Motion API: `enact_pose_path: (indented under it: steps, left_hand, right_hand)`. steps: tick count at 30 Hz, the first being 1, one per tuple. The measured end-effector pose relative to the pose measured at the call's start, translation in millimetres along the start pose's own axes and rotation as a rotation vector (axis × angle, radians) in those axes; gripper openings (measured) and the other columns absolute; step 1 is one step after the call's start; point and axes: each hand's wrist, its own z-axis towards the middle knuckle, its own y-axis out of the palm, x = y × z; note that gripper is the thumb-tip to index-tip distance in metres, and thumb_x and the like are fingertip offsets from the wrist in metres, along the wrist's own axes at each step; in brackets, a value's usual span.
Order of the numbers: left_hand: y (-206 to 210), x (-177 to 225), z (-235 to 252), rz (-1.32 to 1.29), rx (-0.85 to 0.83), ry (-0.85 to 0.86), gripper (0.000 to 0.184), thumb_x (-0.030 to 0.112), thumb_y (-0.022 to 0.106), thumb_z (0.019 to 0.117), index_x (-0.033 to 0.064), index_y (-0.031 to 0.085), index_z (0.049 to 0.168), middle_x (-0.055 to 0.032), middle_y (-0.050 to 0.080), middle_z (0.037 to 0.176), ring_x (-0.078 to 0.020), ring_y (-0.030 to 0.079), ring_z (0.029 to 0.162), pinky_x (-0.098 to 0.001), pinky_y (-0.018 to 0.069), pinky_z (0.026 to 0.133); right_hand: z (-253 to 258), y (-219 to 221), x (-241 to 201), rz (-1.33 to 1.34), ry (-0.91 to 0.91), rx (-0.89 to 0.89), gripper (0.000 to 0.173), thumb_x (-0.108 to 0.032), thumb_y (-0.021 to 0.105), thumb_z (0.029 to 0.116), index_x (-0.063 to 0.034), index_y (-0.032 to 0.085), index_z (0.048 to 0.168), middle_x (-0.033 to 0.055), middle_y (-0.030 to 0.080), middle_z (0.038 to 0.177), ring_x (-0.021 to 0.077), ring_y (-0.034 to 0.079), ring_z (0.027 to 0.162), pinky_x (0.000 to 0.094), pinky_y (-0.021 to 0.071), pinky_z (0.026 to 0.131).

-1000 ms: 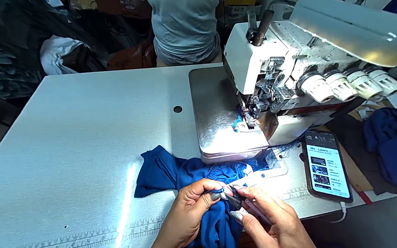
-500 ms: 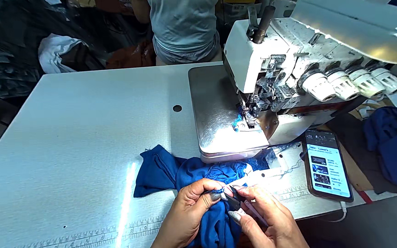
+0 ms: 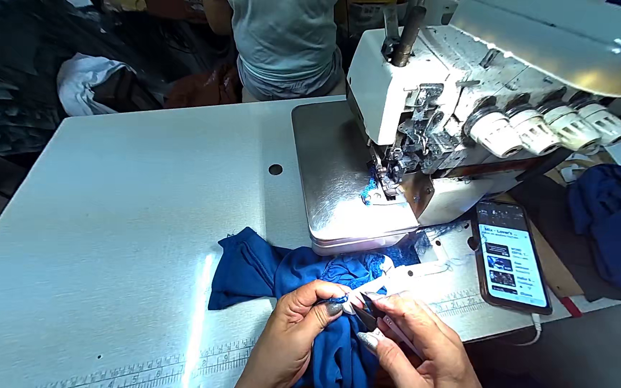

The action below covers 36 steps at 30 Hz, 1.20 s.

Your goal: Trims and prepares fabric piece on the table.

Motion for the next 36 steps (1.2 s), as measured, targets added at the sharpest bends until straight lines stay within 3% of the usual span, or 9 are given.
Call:
enact_pose_path:
  steps: [13, 16, 21, 27, 33, 36]
  left_hand:
    - [0.3, -0.3, -0.1, 0.011, -0.016, 0.005, 0.016, 0.008, 0.059, 0.1012, 0.0058, 0.074, 0.107, -0.0054, 0.073, 0.107, -0.0096, 0.068, 0.103, -0.0265, 0.0547, 0.095]
    - [0.6, 0.8, 0.5, -0.008, -0.016, -0.001, 0.015, 0.009, 0.06, 0.1011, 0.0062, 0.074, 0.107, -0.0049, 0.073, 0.107, -0.0087, 0.068, 0.102, -0.0258, 0.0547, 0.094]
    - [0.9, 2.1, 0.5, -0.037, -0.014, -0.024, 0.015, 0.008, 0.061, 0.1002, 0.0069, 0.074, 0.107, -0.0036, 0.073, 0.108, -0.0077, 0.068, 0.102, -0.0249, 0.055, 0.094]
    - [2.3, 0.7, 1.1, 0.001, -0.002, 0.013, 0.014, 0.009, 0.061, 0.1002, 0.0081, 0.075, 0.106, -0.0013, 0.072, 0.111, -0.0066, 0.066, 0.106, -0.0242, 0.0535, 0.096]
    - [2.4, 0.8, 0.7, -0.014, 0.027, -0.004, 0.014, 0.008, 0.063, 0.0988, 0.008, 0.076, 0.104, -0.0015, 0.072, 0.108, -0.0066, 0.067, 0.104, -0.0243, 0.0544, 0.094]
    - [2.3, 0.6, 0.8, -0.012, 0.034, -0.005, 0.014, 0.008, 0.063, 0.0983, 0.008, 0.076, 0.103, -0.002, 0.073, 0.108, -0.007, 0.067, 0.103, -0.0248, 0.0547, 0.094]
  right_hand:
    - [3.4, -3.4, -4.4, -0.018, 0.036, -0.06, 0.026, -0.005, 0.065, 0.0924, 0.008, 0.067, 0.115, 0.0131, 0.067, 0.098, 0.0041, 0.064, 0.081, 0.0145, 0.0542, 0.073]
    - [-5.5, 14.0, 4.3, 0.136, 0.029, 0.042, 0.03, -0.001, 0.066, 0.0911, 0.0097, 0.061, 0.118, 0.013, 0.066, 0.104, 0.0024, 0.063, 0.085, 0.0148, 0.0555, 0.076]
    - [-17.4, 43.4, 14.4, 0.314, 0.008, 0.242, 0.034, 0.002, 0.069, 0.0896, 0.0001, 0.058, 0.122, 0.0053, 0.066, 0.111, 0.0003, 0.063, 0.092, 0.0154, 0.055, 0.083]
    - [-11.4, 30.8, 19.1, 0.096, -0.113, 0.205, 0.027, -0.003, 0.069, 0.0914, -0.0027, 0.062, 0.117, 0.0069, 0.065, 0.103, 0.0011, 0.064, 0.091, 0.0138, 0.0549, 0.081]
    - [-10.8, 31.0, 22.1, 0.062, -0.142, 0.213, 0.025, -0.005, 0.069, 0.0926, -0.0064, 0.061, 0.117, 0.0042, 0.067, 0.105, 0.0022, 0.064, 0.098, 0.0149, 0.0543, 0.087]
    - [-9.9, 27.0, 19.2, 0.089, -0.111, 0.178, 0.026, -0.003, 0.069, 0.0908, -0.0018, 0.063, 0.116, 0.0071, 0.068, 0.103, 0.0023, 0.063, 0.093, 0.0138, 0.0535, 0.082]
